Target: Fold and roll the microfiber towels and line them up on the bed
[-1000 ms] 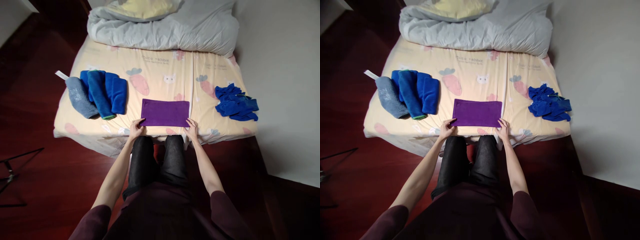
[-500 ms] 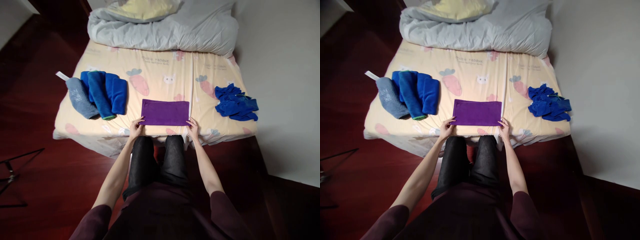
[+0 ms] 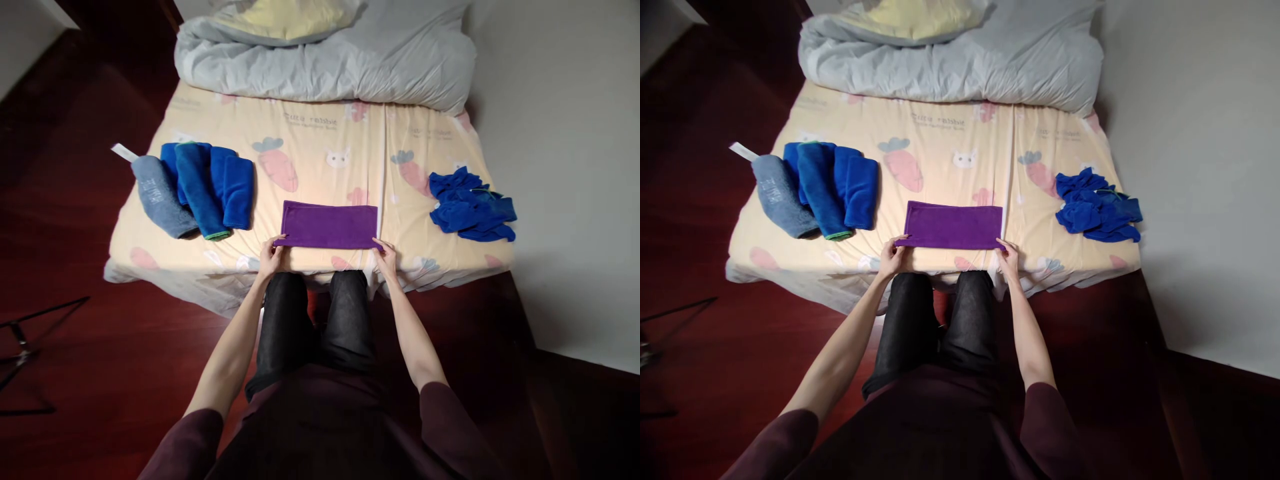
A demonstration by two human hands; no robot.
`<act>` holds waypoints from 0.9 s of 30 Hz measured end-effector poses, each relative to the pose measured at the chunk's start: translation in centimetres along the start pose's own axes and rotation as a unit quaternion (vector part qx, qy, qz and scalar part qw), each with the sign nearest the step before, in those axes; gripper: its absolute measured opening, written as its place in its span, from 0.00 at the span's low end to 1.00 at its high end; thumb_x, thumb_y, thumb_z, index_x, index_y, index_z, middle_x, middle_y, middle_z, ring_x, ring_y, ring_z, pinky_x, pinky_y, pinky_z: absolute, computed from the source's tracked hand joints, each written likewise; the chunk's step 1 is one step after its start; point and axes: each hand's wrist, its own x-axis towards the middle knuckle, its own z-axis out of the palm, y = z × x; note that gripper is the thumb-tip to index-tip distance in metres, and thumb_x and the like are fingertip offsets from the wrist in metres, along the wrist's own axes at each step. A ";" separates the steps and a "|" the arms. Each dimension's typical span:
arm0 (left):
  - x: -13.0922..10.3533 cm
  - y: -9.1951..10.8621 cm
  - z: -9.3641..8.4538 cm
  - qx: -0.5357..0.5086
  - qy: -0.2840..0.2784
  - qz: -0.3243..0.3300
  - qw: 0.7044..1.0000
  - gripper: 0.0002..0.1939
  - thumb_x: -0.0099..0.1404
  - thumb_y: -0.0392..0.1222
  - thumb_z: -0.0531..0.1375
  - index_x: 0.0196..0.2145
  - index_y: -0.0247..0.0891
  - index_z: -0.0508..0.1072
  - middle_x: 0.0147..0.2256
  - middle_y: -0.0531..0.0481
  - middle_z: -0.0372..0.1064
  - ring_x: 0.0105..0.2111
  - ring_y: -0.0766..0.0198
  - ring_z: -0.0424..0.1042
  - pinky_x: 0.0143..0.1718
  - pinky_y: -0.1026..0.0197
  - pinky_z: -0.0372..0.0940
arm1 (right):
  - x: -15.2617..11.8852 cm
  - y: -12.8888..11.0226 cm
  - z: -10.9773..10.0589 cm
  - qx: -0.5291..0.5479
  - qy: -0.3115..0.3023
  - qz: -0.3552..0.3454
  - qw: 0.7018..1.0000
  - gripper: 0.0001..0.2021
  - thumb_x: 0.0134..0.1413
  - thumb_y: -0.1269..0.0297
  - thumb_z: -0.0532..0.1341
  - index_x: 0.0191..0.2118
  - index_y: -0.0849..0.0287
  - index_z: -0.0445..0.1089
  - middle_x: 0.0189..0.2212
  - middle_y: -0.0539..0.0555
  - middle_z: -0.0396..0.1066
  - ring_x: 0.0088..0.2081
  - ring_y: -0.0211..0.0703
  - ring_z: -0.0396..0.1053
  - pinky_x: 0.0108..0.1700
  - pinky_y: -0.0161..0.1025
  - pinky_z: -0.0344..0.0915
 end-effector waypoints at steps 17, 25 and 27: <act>0.1 0.5 0.4 0.046 0.076 -0.053 0.995 0.22 0.72 0.63 0.56 0.31 0.42 0.67 0.28 0.53 0.62 0.31 0.61 0.64 0.38 0.57 0.65 | -0.2 0.1 0.8 0.006 0.015 0.089 0.996 0.28 0.59 0.32 0.58 0.25 0.53 0.58 0.21 0.46 0.56 0.26 0.39 0.56 0.30 0.36 0.60; -0.3 1.1 0.5 0.066 0.111 -0.065 0.989 0.19 0.69 0.58 0.60 0.31 0.41 0.69 0.25 0.55 0.60 0.26 0.64 0.61 0.32 0.59 0.63 | 0.1 0.0 1.1 0.060 0.018 0.095 0.994 0.26 0.55 0.36 0.65 0.25 0.54 0.61 0.21 0.45 0.55 0.24 0.37 0.54 0.27 0.36 0.55; -0.4 1.2 0.5 0.064 0.121 -0.068 0.988 0.17 0.67 0.57 0.61 0.31 0.41 0.69 0.25 0.55 0.63 0.26 0.64 0.62 0.31 0.60 0.63 | 0.2 0.1 1.1 0.059 0.028 0.107 0.992 0.27 0.52 0.35 0.66 0.25 0.55 0.62 0.20 0.44 0.54 0.24 0.36 0.53 0.27 0.36 0.55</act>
